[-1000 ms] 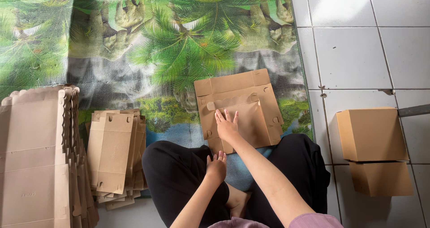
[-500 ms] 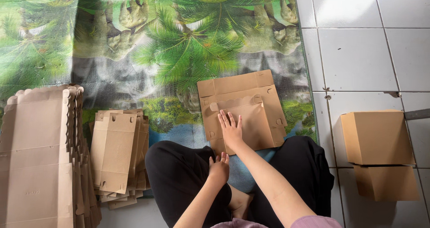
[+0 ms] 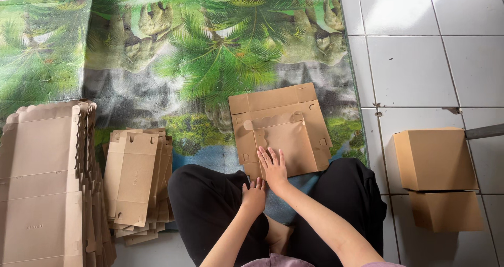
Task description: The person sits on the floor and assembles a flat-packed cardboard box by hand. They fold the side flaps, tuck the tabs into slots, and press the edges to form the box structure.
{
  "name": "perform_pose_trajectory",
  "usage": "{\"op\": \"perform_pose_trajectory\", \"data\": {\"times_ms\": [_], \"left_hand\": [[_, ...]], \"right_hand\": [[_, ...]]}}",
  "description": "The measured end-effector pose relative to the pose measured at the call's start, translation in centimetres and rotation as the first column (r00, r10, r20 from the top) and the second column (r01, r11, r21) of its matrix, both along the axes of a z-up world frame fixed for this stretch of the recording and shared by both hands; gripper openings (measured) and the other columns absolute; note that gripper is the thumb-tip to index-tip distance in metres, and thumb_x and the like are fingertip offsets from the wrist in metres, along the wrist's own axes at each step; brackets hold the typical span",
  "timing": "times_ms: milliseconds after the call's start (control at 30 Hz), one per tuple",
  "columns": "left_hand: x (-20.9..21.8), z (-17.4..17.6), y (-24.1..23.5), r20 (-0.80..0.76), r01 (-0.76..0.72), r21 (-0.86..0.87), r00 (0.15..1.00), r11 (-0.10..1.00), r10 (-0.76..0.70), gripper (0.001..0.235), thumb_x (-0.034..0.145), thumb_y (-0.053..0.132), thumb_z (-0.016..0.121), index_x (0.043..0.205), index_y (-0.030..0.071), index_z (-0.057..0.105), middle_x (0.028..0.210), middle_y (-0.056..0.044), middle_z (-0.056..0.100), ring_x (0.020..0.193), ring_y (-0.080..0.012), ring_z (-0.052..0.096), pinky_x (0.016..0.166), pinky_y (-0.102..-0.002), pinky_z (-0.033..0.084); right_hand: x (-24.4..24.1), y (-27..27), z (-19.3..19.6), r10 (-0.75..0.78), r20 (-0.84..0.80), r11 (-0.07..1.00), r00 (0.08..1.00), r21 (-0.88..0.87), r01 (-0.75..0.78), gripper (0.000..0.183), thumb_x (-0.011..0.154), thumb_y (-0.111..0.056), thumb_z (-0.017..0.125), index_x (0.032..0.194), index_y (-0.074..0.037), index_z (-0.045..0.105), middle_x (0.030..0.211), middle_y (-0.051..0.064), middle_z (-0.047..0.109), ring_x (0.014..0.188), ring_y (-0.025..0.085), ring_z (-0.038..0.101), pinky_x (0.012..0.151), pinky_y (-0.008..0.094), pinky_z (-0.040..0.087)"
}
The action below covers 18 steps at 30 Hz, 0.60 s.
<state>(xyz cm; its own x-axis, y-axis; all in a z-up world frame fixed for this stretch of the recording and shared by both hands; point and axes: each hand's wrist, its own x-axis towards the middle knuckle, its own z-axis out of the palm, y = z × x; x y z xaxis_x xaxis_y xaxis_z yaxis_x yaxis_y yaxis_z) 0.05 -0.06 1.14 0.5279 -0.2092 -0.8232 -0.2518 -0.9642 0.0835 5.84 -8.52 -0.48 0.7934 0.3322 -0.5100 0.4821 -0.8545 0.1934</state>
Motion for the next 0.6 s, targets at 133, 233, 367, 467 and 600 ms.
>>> {"op": "perform_pose_trajectory", "data": {"times_ms": [133,233,367,467,600], "left_hand": [[-0.1,-2.0,0.1,0.004,-0.004,-0.015,1.000,1.000,0.004,0.074,0.088,0.005,0.044,0.152,0.005,0.007,0.159,-0.011,0.009,0.143,-0.0309,0.020,0.111,-0.058,0.012],[-0.1,-2.9,0.1,-0.004,0.002,-0.021,1.000,1.000,-0.002,0.074,0.088,0.007,0.044,0.152,0.005,0.007,0.159,-0.010,0.008,0.143,-0.0309,0.020,0.110,-0.058,0.013],[-0.2,-3.2,0.2,0.001,-0.007,-0.029,1.000,1.000,0.007,0.073,0.088,0.005,0.043,0.152,0.005,0.008,0.159,-0.011,0.009,0.143,-0.0313,0.020,0.111,-0.058,0.014],[-0.3,-4.6,0.2,0.013,-0.003,-0.036,1.000,0.999,0.004,0.073,0.087,0.008,0.044,0.152,0.006,0.010,0.159,-0.011,0.010,0.143,-0.0313,0.021,0.110,-0.058,0.015],[-0.5,-4.9,0.3,0.028,-0.023,-0.049,0.999,0.999,0.024,0.070,0.087,0.009,0.043,0.151,0.007,0.015,0.158,-0.010,0.012,0.143,-0.0307,0.022,0.110,-0.058,0.016]], "right_hand": [[-1.4,-0.2,-0.7,-0.020,-0.028,1.000,0.999,0.003,0.020,0.070,0.098,-0.016,0.036,0.152,-0.017,-0.008,0.158,-0.002,-0.018,0.146,0.028,-0.008,0.114,0.057,-0.006],[-2.4,-0.4,-1.5,-0.029,-0.035,1.000,0.999,0.001,0.029,0.070,0.099,-0.020,0.037,0.152,-0.017,-0.009,0.158,-0.002,-0.019,0.146,0.028,-0.011,0.114,0.057,-0.007],[-3.7,-0.5,-2.5,-0.054,-0.058,0.999,0.997,0.003,0.055,0.065,0.101,-0.018,0.033,0.152,-0.018,-0.007,0.158,-0.003,-0.017,0.146,0.026,-0.009,0.115,0.055,-0.007],[-4.9,-0.9,-3.7,-0.058,-0.046,0.998,0.997,0.013,0.058,0.065,0.101,-0.015,0.033,0.152,-0.018,-0.007,0.158,-0.003,-0.017,0.146,0.025,-0.010,0.116,0.054,-0.007],[-6.2,-1.1,-4.5,-0.048,-0.009,0.999,0.999,0.023,0.048,0.068,0.099,-0.009,0.035,0.152,-0.018,-0.007,0.158,-0.003,-0.017,0.146,0.026,-0.010,0.116,0.055,-0.005]]}}
